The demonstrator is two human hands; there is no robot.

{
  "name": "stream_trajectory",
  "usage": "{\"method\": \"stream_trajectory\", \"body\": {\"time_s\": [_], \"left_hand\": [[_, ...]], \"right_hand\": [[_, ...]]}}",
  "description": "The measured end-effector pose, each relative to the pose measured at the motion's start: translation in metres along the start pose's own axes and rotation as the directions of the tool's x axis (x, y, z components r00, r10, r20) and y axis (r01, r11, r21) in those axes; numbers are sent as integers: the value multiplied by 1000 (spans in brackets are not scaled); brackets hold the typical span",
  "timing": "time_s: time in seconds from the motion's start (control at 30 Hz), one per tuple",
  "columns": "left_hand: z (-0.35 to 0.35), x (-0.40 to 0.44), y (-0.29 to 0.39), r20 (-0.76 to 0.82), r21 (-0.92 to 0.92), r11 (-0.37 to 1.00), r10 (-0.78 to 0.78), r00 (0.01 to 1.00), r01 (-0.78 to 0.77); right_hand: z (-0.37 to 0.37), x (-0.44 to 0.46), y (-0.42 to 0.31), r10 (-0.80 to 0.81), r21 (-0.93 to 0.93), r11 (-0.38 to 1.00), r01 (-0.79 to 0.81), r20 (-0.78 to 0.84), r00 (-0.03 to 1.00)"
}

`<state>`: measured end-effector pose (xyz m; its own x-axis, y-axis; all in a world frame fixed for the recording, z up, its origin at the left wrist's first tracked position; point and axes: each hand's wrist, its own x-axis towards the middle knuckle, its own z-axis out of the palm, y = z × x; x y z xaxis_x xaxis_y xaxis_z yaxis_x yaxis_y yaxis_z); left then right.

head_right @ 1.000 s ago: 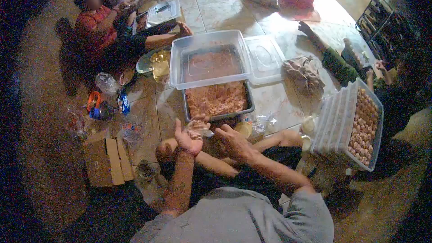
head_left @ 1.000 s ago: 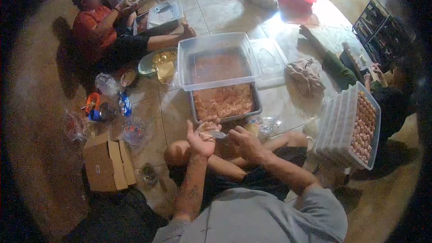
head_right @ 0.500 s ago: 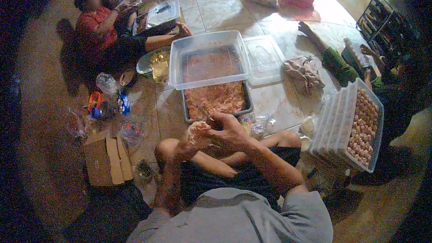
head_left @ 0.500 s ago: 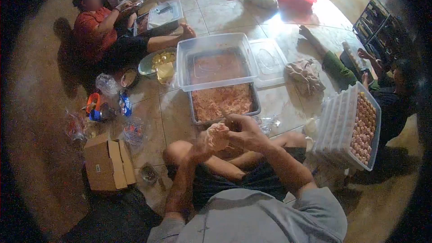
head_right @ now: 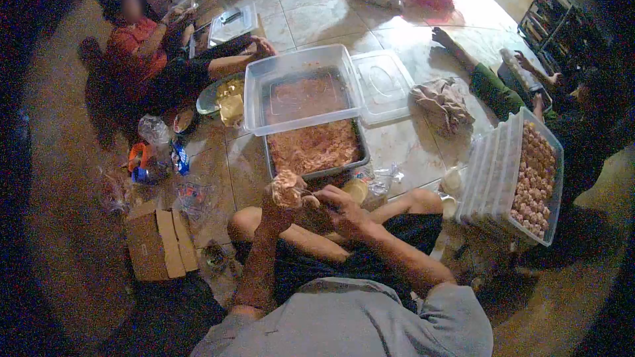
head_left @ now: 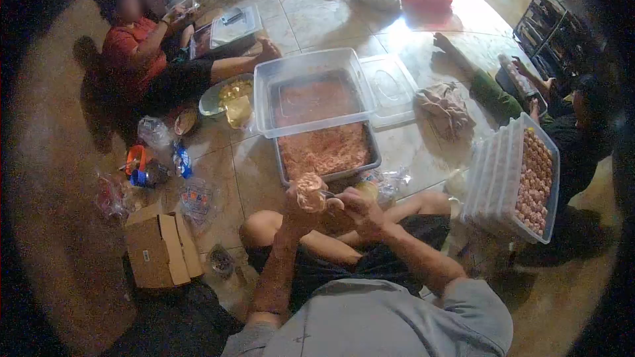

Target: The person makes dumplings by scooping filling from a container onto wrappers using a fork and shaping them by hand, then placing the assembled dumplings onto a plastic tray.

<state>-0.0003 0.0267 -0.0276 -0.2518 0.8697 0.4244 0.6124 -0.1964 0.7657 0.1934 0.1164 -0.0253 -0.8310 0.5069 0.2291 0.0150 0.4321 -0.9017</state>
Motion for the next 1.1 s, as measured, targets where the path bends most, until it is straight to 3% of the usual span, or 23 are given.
{"method": "stream_trajectory", "body": {"time_s": [0.03, 0.1, 0.13, 0.2, 0.23, 0.3, 0.37, 0.43, 0.5, 0.53, 0.6, 0.63, 0.67, 0.7, 0.73, 0.77, 0.83, 0.87, 0.93, 0.97, 1.03, 1.07, 1.1], "left_hand": [[-1, 1, 6, 1, -3, 1000, -1, 1000, 1], [-8, 1, 19, -143, 60, 996, -61, 988, 70], [-13, 3, 23, -144, 64, 995, -64, 987, 74], [-20, 10, 26, -43, -178, 964, -210, 977, 200], [-20, 8, 24, -46, -178, 963, -214, 976, 203], [-17, 7, 17, -116, 30, 989, -141, 983, 146], [-10, 2, 10, -139, 134, 984, -99, 985, 118], [2, -6, 6, -37, 8, 992, -126, 991, 127], [7, -11, 4, 17, -60, 988, -141, 990, 142], [4, -11, 3, -2, -7, 989, -145, 989, 145], [5, -8, -3, -181, 154, 976, -124, 976, 153], [1, -10, -14, -181, 155, 975, -128, 975, 157], [-9, -11, -26, -61, 286, 958, -8, 998, 25], [-18, -7, -5, -29, 217, 976, -19, 999, 24], [-28, -3, 17, 3, 147, 989, -29, 1000, 28], [-30, 2, 29, 2, 147, 989, -28, 1000, 27], [-28, 7, 40, -99, -167, 963, -230, 968, 211], [-18, 3, 33, -98, -167, 963, -230, 968, 212], [5, -8, 17, 6, -400, 903, -170, 985, 158], [8, -12, 15, 8, -403, 901, -170, 985, 159], [7, -13, 16, -168, -52, 972, -236, 957, 230], [3, -14, 14, -168, -50, 971, -239, 956, 234], [-4, -15, 9, -77, -302, 903, -341, 937, 304]], "right_hand": [[-7, 4, -6, 3, -1, 1000, -3, 0, 1000], [-19, 9, -15, 12, -379, 925, -34, -61, 998], [-20, 7, -11, 11, -375, 926, -32, -59, 998], [-23, 4, 1, 87, -167, 980, -109, -136, 987], [-18, -1, 3, 88, -167, 980, -109, -131, 987], [-2, -16, 5, 233, 348, 918, -189, -90, 968], [11, -24, 11, 255, 421, 880, -221, -27, 967], [15, -19, 7, 271, 487, 836, -253, 35, 962], [10, -13, 0, 38, 48, 998, -42, 69, 997], [3, -10, -11, 158, -122, 981, -150, 64, 985], [-3, -8, -5, 71, -181, 981, -74, -21, 997], [-5, -10, 0, -14, -240, 971, -12, -105, 994], [-2, -16, 14, -13, -239, 971, -12, -103, 995], [6, -27, 35, 90, 85, 993, -81, -106, 990], [11, -34, 47, 187, 399, 906, -141, -78, 979], [12, -36, 44, 186, 398, 907, -140, -78, 979], [13, -36, 21, 245, 409, 874, -261, 92, 965], [14, -32, 8, 246, 410, 874, -261, 91, 965], [13, -19, -21, 182, 130, 972, -193, 95, 979], [11, -18, -20, 185, 129, 972, -196, 94, 978], [9, -14, -19, 165, -123, 980, -160, 36, 986], [9, -17, -14, 166, -119, 980, -160, 39, 985], [7, -22, -4, 172, -18, 985, -172, -30, 985]]}}
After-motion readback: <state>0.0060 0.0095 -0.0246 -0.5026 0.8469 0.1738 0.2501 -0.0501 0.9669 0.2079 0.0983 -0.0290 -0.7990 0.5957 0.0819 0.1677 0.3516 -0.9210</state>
